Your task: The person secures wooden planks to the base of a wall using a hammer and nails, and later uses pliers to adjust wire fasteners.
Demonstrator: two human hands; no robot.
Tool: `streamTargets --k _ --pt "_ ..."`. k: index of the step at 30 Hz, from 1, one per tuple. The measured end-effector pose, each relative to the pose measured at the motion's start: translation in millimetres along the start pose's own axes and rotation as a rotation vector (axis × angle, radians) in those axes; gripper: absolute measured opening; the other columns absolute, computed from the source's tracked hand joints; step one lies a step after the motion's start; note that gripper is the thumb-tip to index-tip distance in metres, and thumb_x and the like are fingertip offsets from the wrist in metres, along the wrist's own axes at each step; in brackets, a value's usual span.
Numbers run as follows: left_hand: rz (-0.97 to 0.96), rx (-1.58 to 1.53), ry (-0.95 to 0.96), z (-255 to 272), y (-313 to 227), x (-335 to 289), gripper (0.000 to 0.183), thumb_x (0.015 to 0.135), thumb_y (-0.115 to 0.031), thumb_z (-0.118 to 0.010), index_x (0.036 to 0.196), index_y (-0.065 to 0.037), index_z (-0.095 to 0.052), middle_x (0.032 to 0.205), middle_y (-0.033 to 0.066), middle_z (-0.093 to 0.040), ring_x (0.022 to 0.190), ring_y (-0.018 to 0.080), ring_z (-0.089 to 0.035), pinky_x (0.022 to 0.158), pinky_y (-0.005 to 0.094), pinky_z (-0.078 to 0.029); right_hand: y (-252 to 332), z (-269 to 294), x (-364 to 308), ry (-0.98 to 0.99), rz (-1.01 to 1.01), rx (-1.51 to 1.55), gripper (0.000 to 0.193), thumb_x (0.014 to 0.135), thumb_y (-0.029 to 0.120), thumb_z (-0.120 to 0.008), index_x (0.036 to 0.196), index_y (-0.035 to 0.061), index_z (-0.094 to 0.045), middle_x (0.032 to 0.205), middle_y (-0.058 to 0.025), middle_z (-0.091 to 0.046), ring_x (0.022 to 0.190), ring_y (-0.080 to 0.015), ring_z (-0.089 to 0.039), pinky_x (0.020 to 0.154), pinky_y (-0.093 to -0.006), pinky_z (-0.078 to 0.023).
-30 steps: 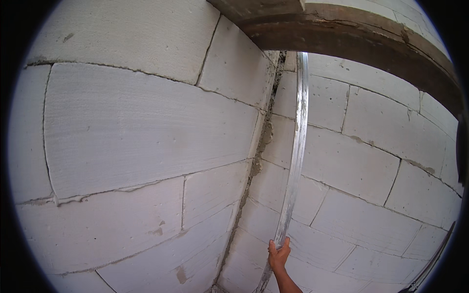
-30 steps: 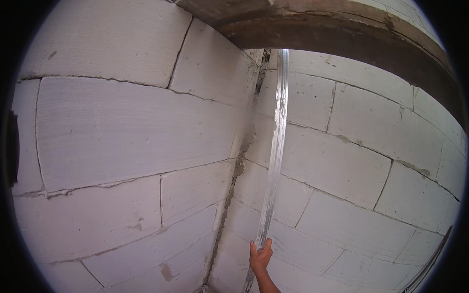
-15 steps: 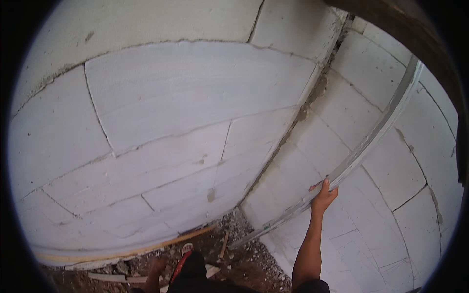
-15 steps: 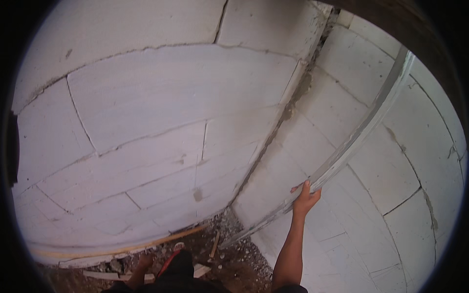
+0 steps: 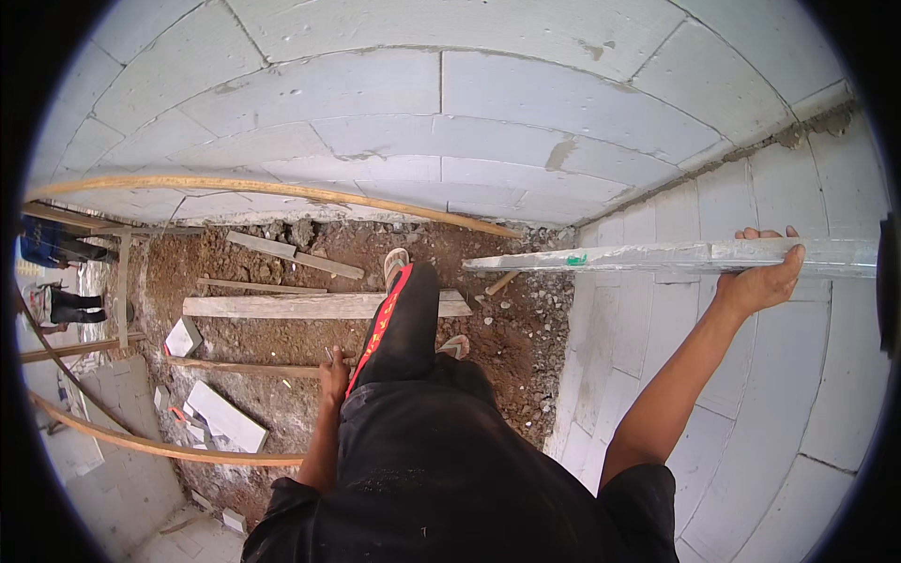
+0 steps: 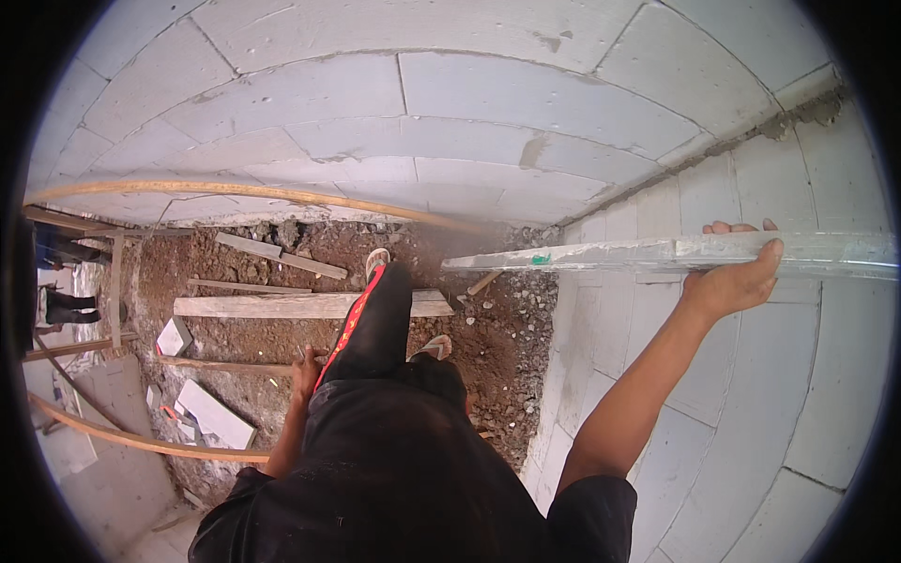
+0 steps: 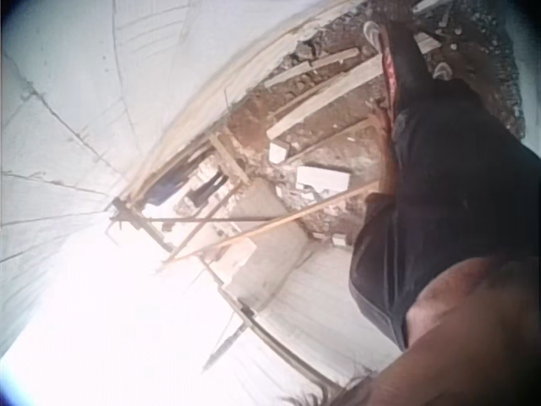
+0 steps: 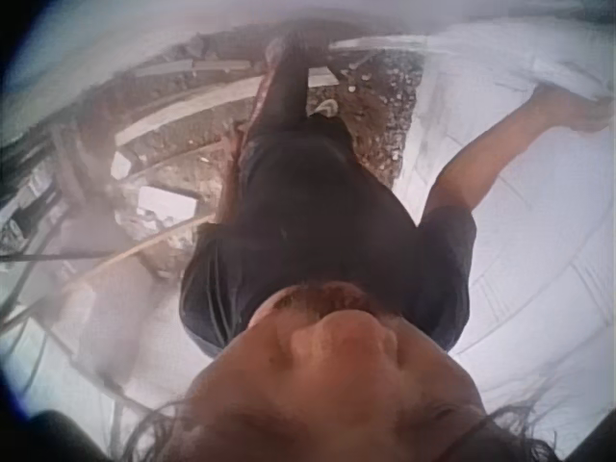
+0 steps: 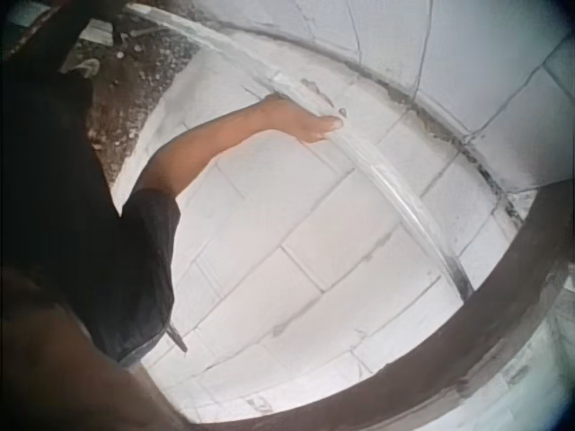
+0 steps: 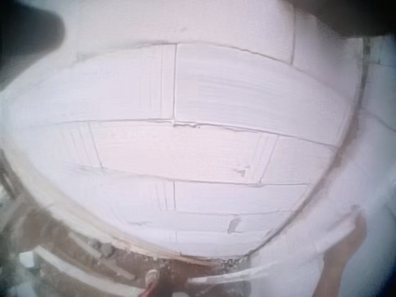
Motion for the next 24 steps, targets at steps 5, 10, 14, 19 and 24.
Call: streamTargets --k 5,10,14,19,24 --pt "-0.095 -0.057 -0.202 -0.7 -2.3 -30.6 0.06 0.105 -0.05 -0.043 0.094 -0.002 -0.078 0.072 0.0206 -0.065 0.071 0.0306 -0.066 0.073 0.0433 -0.051 -25.9 56.6 45.3 0.011 0.045 0.012 0.052 0.1 0.036 -0.055 0.117 -0.0127 -0.058 0.088 -0.0181 -0.062 0.072 -0.0305 -0.064 0.066 -0.0417 -0.059" --pt "-0.048 -0.081 -0.242 14.1 52.3 -46.4 0.059 0.105 -0.05 -0.043 0.096 -0.004 -0.078 0.078 0.0271 -0.068 0.084 0.0385 -0.07 0.086 0.0465 -0.052 -59.7 49.5 55.8 0.11 -0.004 0.054 0.051 0.1 0.035 -0.056 0.111 -0.0148 -0.061 0.091 -0.0221 -0.066 0.077 -0.034 -0.068 0.071 -0.0449 -0.062" --pt "0.058 -0.214 -0.236 13.7 81.4 -35.4 0.058 0.105 -0.049 -0.042 0.095 -0.006 -0.079 0.073 0.0225 -0.068 0.079 0.0335 -0.07 0.083 0.0442 -0.052 -100.3 25.7 64.1 0.074 -0.027 0.152 0.053 0.098 0.035 -0.06 0.105 -0.0167 -0.063 0.094 -0.0251 -0.068 0.079 -0.0369 -0.07 0.072 -0.0483 -0.064" --pt "0.209 -0.435 -0.227 39.2 147.7 -24.3 0.061 0.105 -0.051 -0.04 0.094 -0.005 -0.079 0.07 0.0145 -0.068 0.071 0.026 -0.067 0.075 0.0421 -0.051 -128.1 4.2 73.9 0.062 -0.044 -0.076 0.06 0.095 0.043 -0.064 0.105 -0.0166 -0.066 0.099 -0.0257 -0.069 0.089 -0.0359 -0.07 0.084 -0.0458 -0.06" --pt "0.24 -0.269 -0.231 87.3 167.2 -8.5 0.063 0.103 -0.051 -0.041 0.093 -0.002 -0.077 0.077 0.0197 -0.072 0.076 0.0295 -0.071 0.077 0.0434 -0.053 -140.4 -25.6 -6.5 0.203 -0.168 -0.27 0.07 0.101 0.047 -0.057 0.119 -0.0201 -0.059 0.118 -0.0299 -0.066 0.105 -0.0372 -0.066 0.096 -0.0488 -0.055"
Point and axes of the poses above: each hand's wrist, its own x-axis towards the middle knuckle, its own z-axis out of the back of the hand, y = z × x, the point moved 2 cm from there along x, towards the middle knuckle
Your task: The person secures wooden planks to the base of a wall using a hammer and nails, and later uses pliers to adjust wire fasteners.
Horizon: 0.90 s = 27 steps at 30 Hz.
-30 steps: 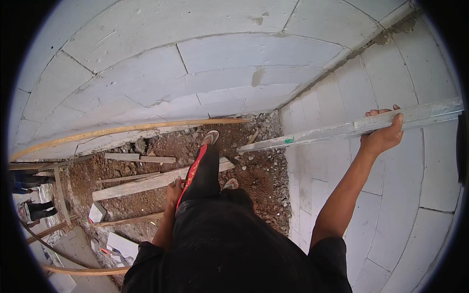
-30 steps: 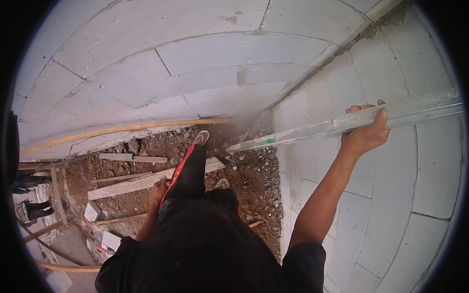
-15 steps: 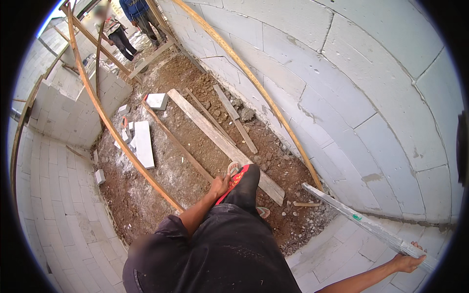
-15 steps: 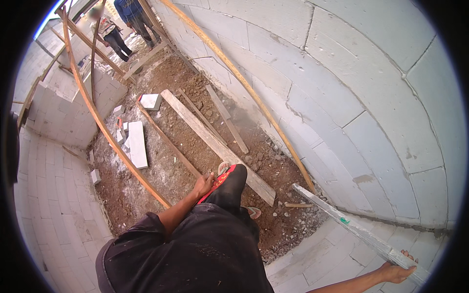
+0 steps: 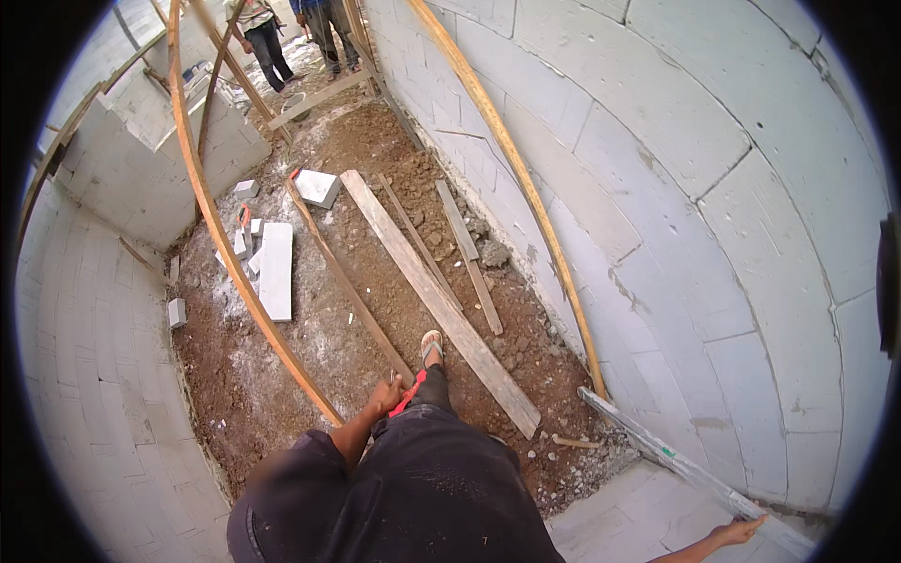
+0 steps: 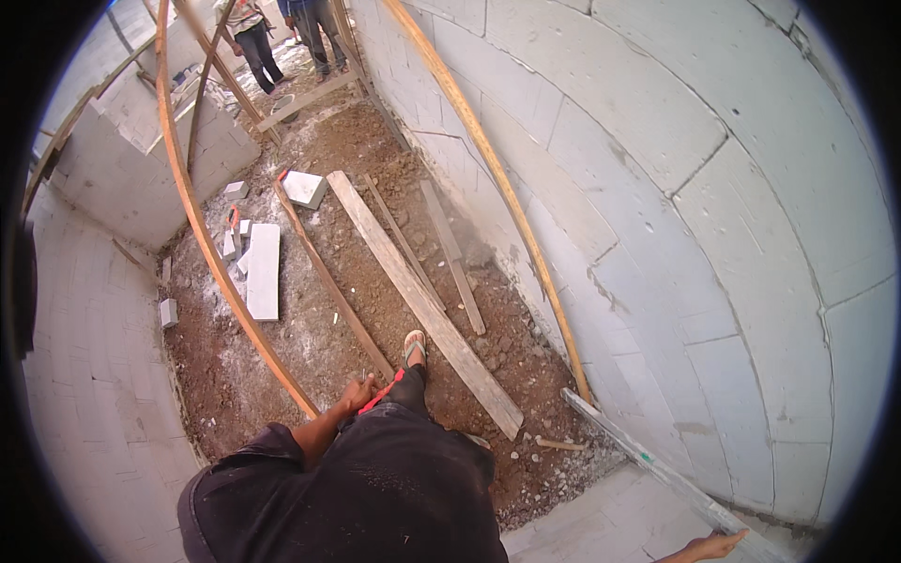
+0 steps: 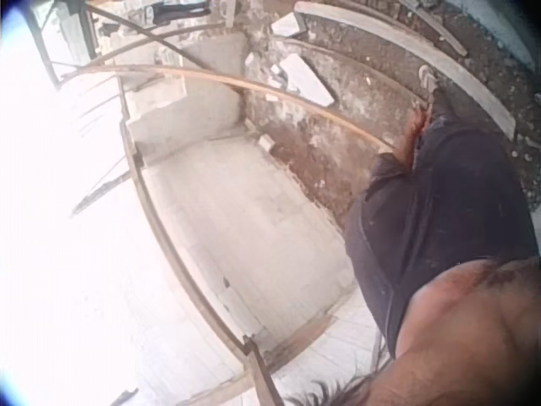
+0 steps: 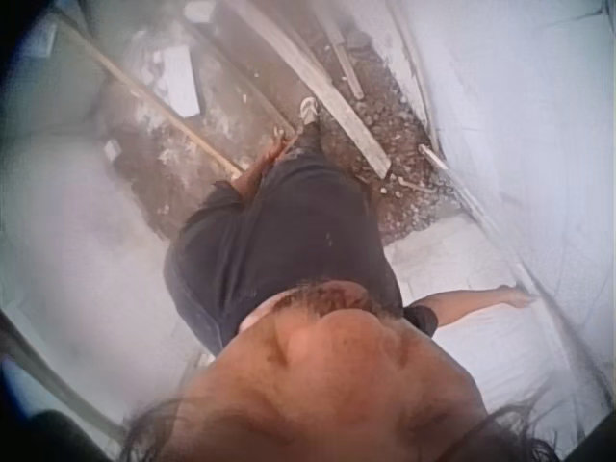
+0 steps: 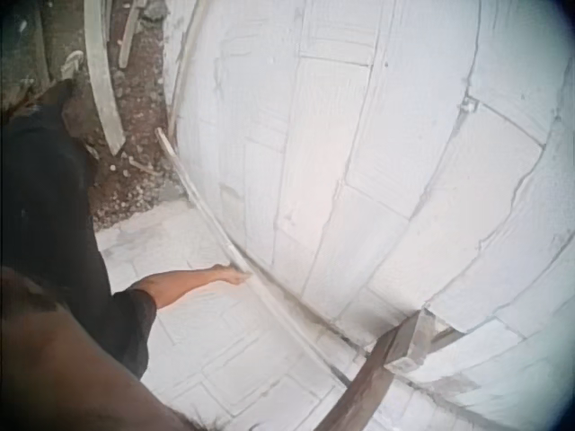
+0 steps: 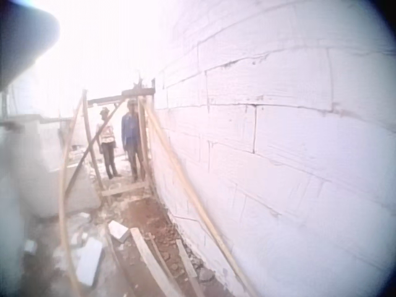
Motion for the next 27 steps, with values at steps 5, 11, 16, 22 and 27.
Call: streamTargets --k 5,11,16,22,27 --pt "-0.008 -0.059 0.024 31.0 -22.4 92.0 0.065 0.103 -0.054 -0.043 0.089 0.001 -0.074 0.073 0.0168 -0.07 0.066 0.0286 -0.069 0.064 0.043 -0.055 -88.7 47.7 51.7 -0.238 0.521 -0.386 0.052 0.099 0.042 -0.063 0.129 0.0004 -0.063 0.126 -0.03 -0.062 0.104 -0.0409 -0.064 0.088 -0.0499 -0.056" --pt "-0.003 -0.204 -0.137 115.9 -53.9 110.4 0.063 0.105 -0.053 -0.044 0.087 0.001 -0.07 0.066 0.0122 -0.064 0.051 0.022 -0.062 0.051 0.0375 -0.052 -59.6 -77.4 -82.7 -0.14 -0.019 0.03 0.05 0.099 0.034 -0.064 0.129 -0.0058 -0.061 0.124 -0.028 -0.062 0.105 -0.0388 -0.062 0.089 -0.0501 -0.053" --pt "0.014 -0.298 -0.181 133.6 -51.4 100.9 0.057 0.107 -0.048 -0.042 0.095 0.001 -0.068 0.064 0.0085 -0.059 0.049 0.0193 -0.057 0.047 0.0364 -0.048 -49.2 -185.3 -183.5 0.18 -0.278 0.276 0.067 0.106 0.048 -0.038 0.125 -0.0138 -0.055 0.124 -0.0275 -0.061 0.116 -0.0383 -0.061 0.099 -0.0545 -0.053" --pt "0.25 -0.642 -0.038 45.3 -76.1 35.8 0.052 0.109 -0.047 -0.04 0.1 -0.006 -0.071 0.061 0.0009 -0.049 0.047 0.014 -0.048 0.042 0.0312 -0.04 -20.3 -257.0 -305.2 0.708 -0.604 0.34 0.065 0.099 0.036 -0.062 0.138 -0.0106 -0.039 0.136 -0.0231 -0.047 0.128 -0.0393 -0.051 0.106 -0.0542 -0.051" --pt "0.158 -0.737 0.311 27.0 -144.6 21.0 0.049 0.109 -0.048 -0.043 0.095 -0.007 -0.066 0.057 -0.0067 -0.032 0.044 0.008 -0.03 0.04 0.0277 -0.025 -33.4 -298.8 -426.6 0.86 -0.834 0.531 0.046 0.093 0.017 -0.064 0.125 -0.0119 -0.046 0.132 -0.0233 -0.048 0.127 -0.0382 -0.053 0.111 -0.0514 -0.051"
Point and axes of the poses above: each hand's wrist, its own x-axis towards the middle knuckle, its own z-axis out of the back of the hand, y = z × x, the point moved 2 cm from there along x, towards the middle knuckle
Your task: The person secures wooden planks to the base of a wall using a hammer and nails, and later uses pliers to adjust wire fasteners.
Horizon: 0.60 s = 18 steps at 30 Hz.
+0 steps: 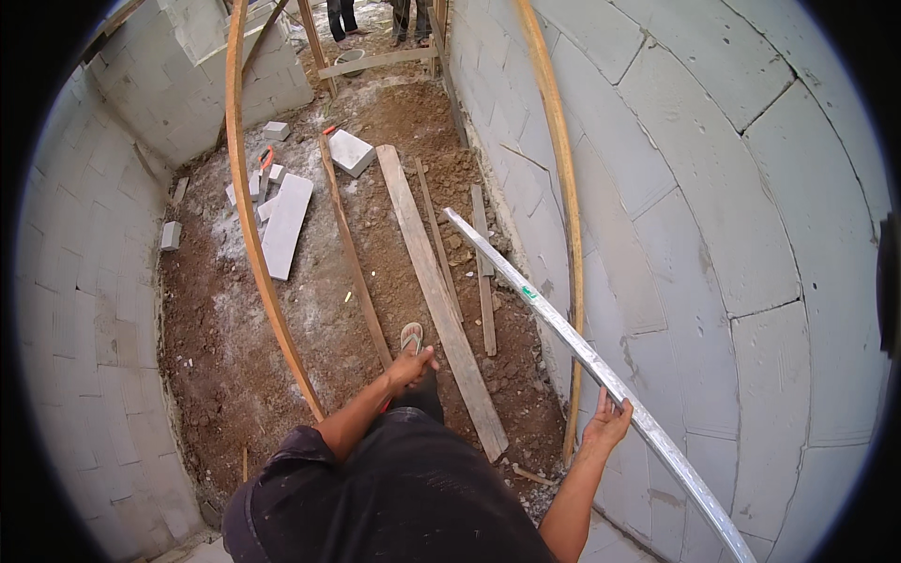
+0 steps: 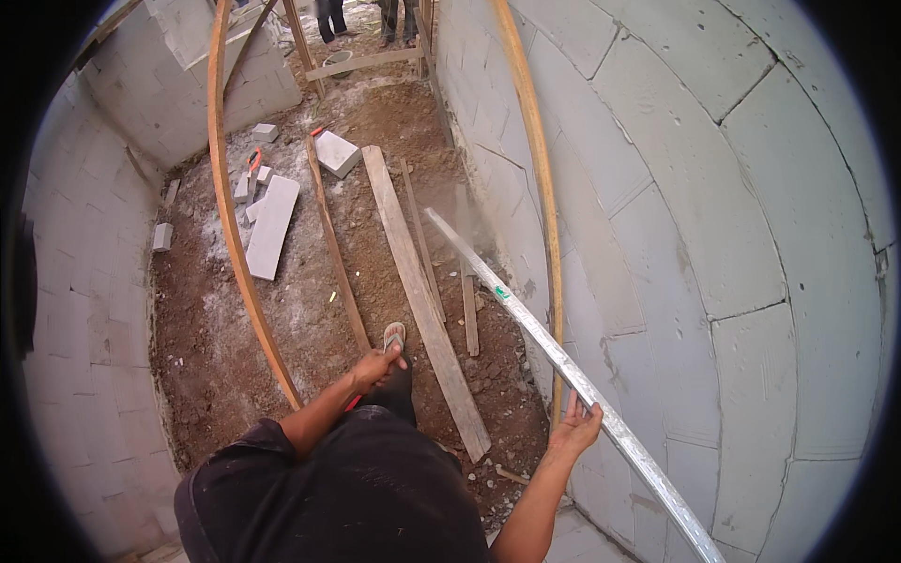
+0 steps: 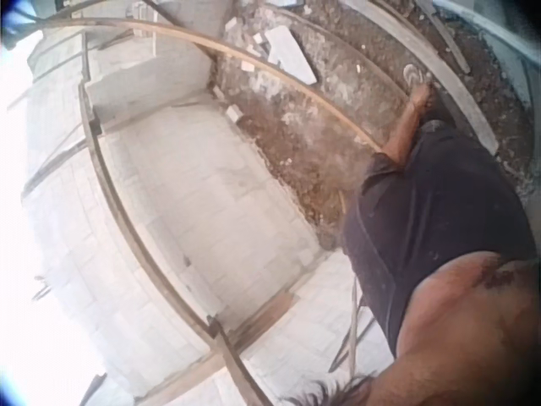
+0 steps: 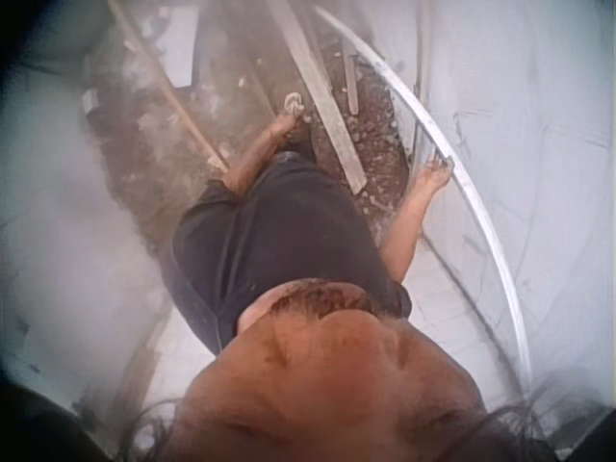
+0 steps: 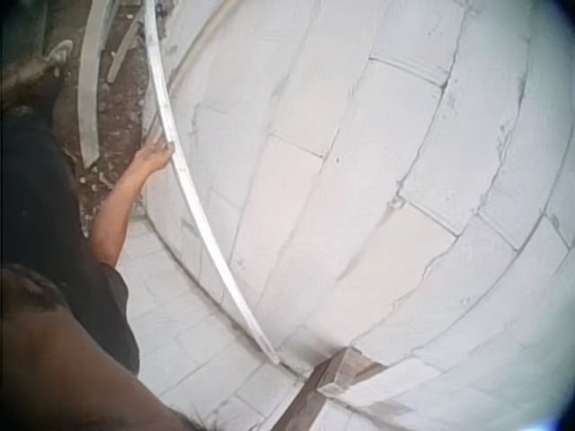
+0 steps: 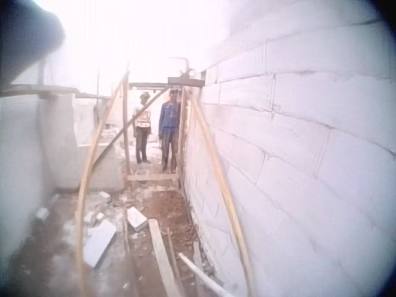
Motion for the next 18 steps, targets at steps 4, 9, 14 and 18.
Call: streamTargets --k 4,9,14,18 --pt "-0.009 0.049 0.322 -43.5 -71.6 28.4 0.058 0.105 -0.057 -0.047 0.108 -0.002 -0.064 0.057 -0.0092 -0.026 0.045 0.0046 -0.023 0.04 0.0252 -0.018 -73.4 -98.2 -41.6 0.065 -0.12 0.092 0.049 0.092 0.015 -0.062 0.128 -0.0113 -0.042 0.134 -0.0234 -0.049 0.13 -0.0384 -0.052 0.113 -0.0503 -0.049" --pt "0.068 -0.199 0.44 -69.3 -171.9 73.8 0.074 0.094 -0.066 -0.06 0.114 0.004 -0.061 0.057 -0.0097 -0.025 0.044 0.0034 -0.021 0.04 0.0253 -0.015 -153.0 -210.2 -83.7 0.072 -0.277 0.167 0.047 0.092 0.013 -0.059 0.128 -0.0115 -0.043 0.133 -0.0247 -0.053 0.131 -0.0374 -0.053 0.111 -0.0492 -0.051" --pt "-0.124 -0.065 0.179 -42.8 -255.9 121.3 0.072 0.089 -0.065 -0.067 0.105 0.006 -0.068 0.063 -0.0025 -0.044 0.046 0.0097 -0.035 0.04 0.0303 -0.025 -205.3 -294.5 -100.3 0.22 -0.336 0.089 0.059 0.097 0.024 -0.06 0.139 -0.0112 -0.038 0.143 -0.0268 -0.047 0.135 -0.0372 -0.05 0.113 -0.0438 -0.048" --pt "-0.215 -0.016 0.009 7.3 -323.1 153.2 0.07 0.086 -0.056 -0.075 0.105 0.012 -0.069 0.084 0.015 -0.066 0.07 0.0231 -0.06 0.055 0.0405 -0.046 -196.0 -329.9 -124.8 0.466 -0.454 -0.497 0.068 0.098 0.031 -0.062 0.147 -0.0099 -0.037 0.146 -0.0256 -0.049 0.132 -0.0361 -0.054 0.107 -0.043 -0.051"
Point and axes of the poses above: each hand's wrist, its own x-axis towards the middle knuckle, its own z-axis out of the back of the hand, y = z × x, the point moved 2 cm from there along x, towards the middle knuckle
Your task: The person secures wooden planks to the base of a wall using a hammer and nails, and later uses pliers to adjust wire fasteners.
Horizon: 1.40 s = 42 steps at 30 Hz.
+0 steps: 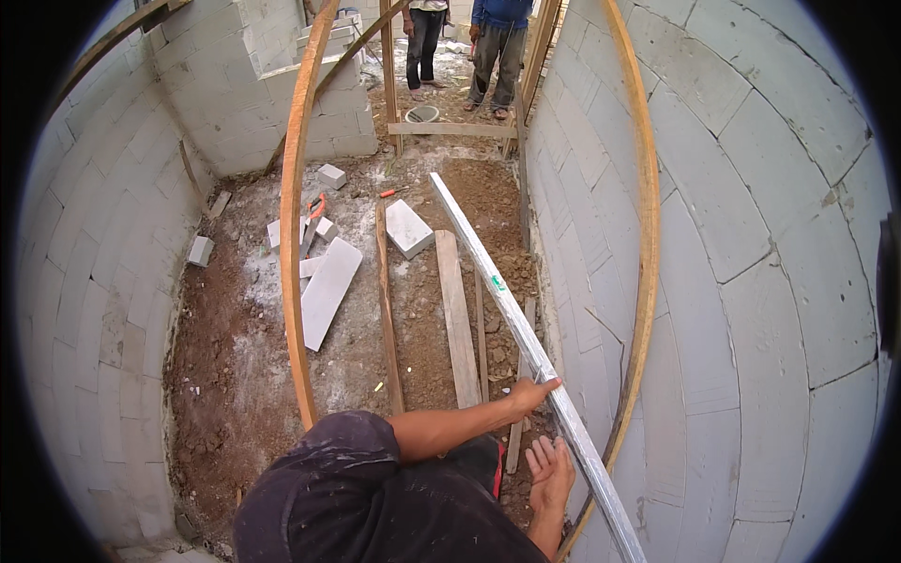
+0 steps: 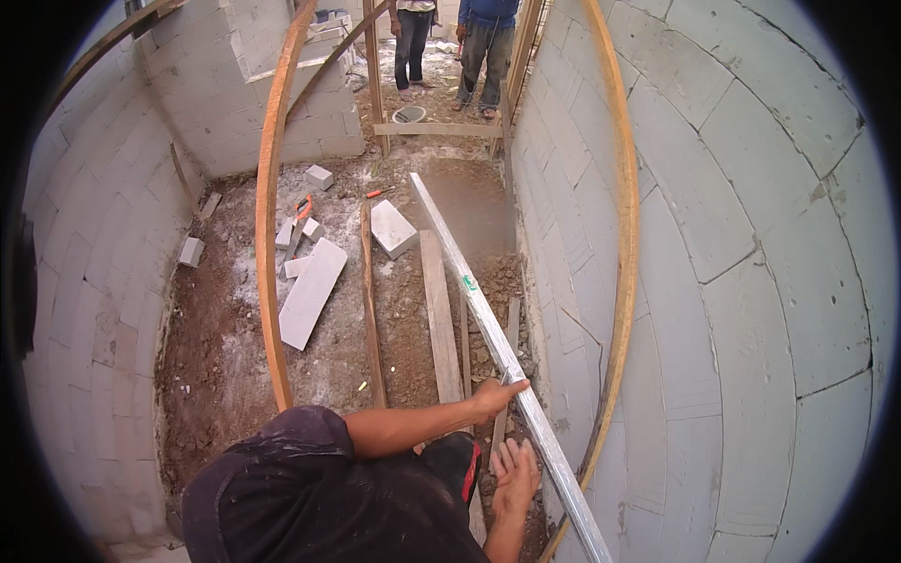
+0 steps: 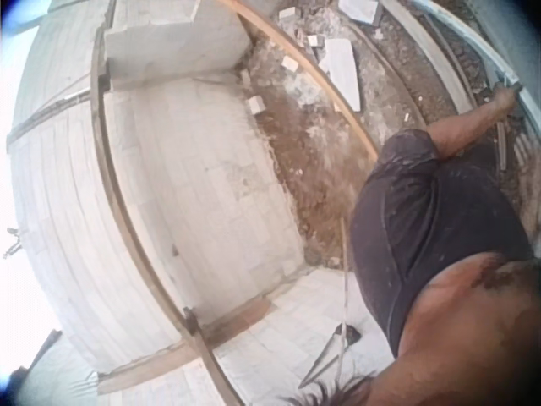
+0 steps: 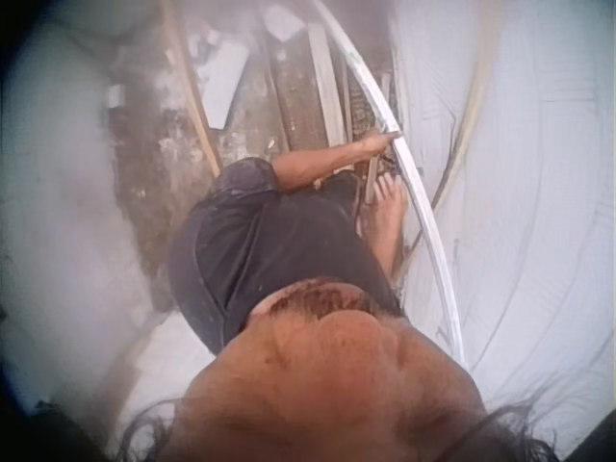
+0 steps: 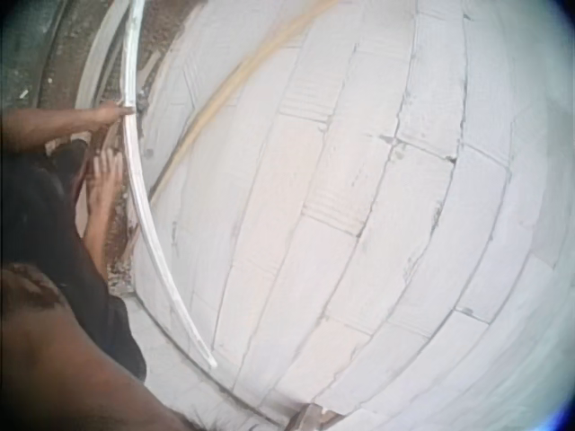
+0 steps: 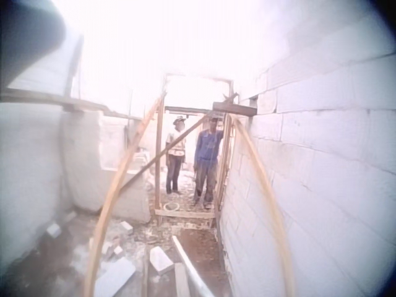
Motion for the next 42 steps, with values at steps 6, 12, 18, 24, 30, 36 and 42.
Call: streamTargets --k 6,12,18,24,30,36,42 --pt "-0.15 0.037 -0.153 112.3 -121.1 99.9 0.066 0.086 -0.057 -0.072 0.092 0.009 -0.07 0.066 0.0083 -0.059 0.052 0.0179 -0.052 0.046 0.0396 -0.037 125.5 -4.1 -56.3 -0.286 0.857 -1.373 0.068 0.087 0.033 -0.078 0.138 -0.0035 -0.054 0.138 -0.0288 -0.054 0.122 -0.0454 -0.056 0.099 -0.051 -0.05" --pt "-0.215 0.053 -0.075 198.7 -278.3 162.8 0.048 0.094 -0.053 -0.068 0.074 -0.011 -0.055 0.058 -0.0083 -0.031 0.045 0.0079 -0.024 0.042 0.0317 -0.016 136.4 43.5 13.5 -0.377 0.266 -1.686 0.071 0.078 0.043 -0.083 0.128 -0.0026 -0.062 0.114 -0.0289 -0.069 0.103 -0.0462 -0.066 0.088 -0.0522 -0.053" --pt "-0.411 -0.107 -0.237 308.2 -379.8 211.7 0.069 0.088 -0.072 -0.064 0.092 -0.003 -0.065 0.057 -0.0065 -0.032 0.044 0.0076 -0.026 0.042 0.03 -0.018 71.3 -71.3 134.4 -0.169 0.389 -1.559 0.064 0.078 0.05 -0.079 0.115 -0.0016 -0.07 0.095 -0.0306 -0.07 0.093 -0.0483 -0.068 0.082 -0.0539 -0.052" --pt "-0.153 -0.16 -0.136 334.0 -341.9 221.6 0.072 0.085 -0.074 -0.065 0.099 -0.003 -0.066 0.057 -0.0089 -0.028 0.043 0.0059 -0.024 0.041 0.0273 -0.016 46.7 -263.6 211.3 -0.051 0.252 -1.368 0.047 0.08 0.038 -0.082 0.1 -0.0034 -0.075 0.084 -0.0227 -0.073 0.082 -0.0337 -0.074 0.072 -0.0433 -0.056" --pt "-0.219 0.086 -0.26 358.0 -377.9 271.6 0.052 0.082 -0.057 -0.078 0.074 -0.01 -0.058 0.056 -0.0055 -0.036 0.043 0.0076 -0.027 0.042 0.0312 -0.015 48.7 -373.0 286.4 -0.049 0.255 -1.328 0.054 0.076 0.05 -0.082 0.093 -0.0009 -0.075 0.082 -0.0258 -0.072 0.084 -0.0435 -0.071 0.075 -0.0496 -0.054" --pt "-0.208 0.212 -0.355 457.9 -467.5 342.7 0.064 0.076 -0.056 -0.08 0.083 0.006 -0.068 0.064 0.0068 -0.055 0.05 0.0171 -0.048 0.045 0.0378 -0.035 42.9 -490.8 350.5 -0.025 0.371 -1.308 0.054 0.078 0.051 -0.081 0.093 -0.0001 -0.074 0.083 -0.0245 -0.072 0.082 -0.0428 -0.071 0.071 -0.0497 -0.053" --pt "-0.291 0.136 -0.282 517.7 -543.7 365.4 0.049 0.081 -0.048 -0.079 0.078 -0.001 -0.064 0.055 -0.0005 -0.045 0.042 0.0105 -0.035 0.04 0.0332 -0.023 55.5 -591.1 382.2 0.0 0.273 -1.334 0.057 0.081 0.053 -0.075 0.099 -0.0013 -0.072 0.097 -0.0282 -0.072 0.095 -0.0455 -0.069 0.082 -0.0534 -0.054"
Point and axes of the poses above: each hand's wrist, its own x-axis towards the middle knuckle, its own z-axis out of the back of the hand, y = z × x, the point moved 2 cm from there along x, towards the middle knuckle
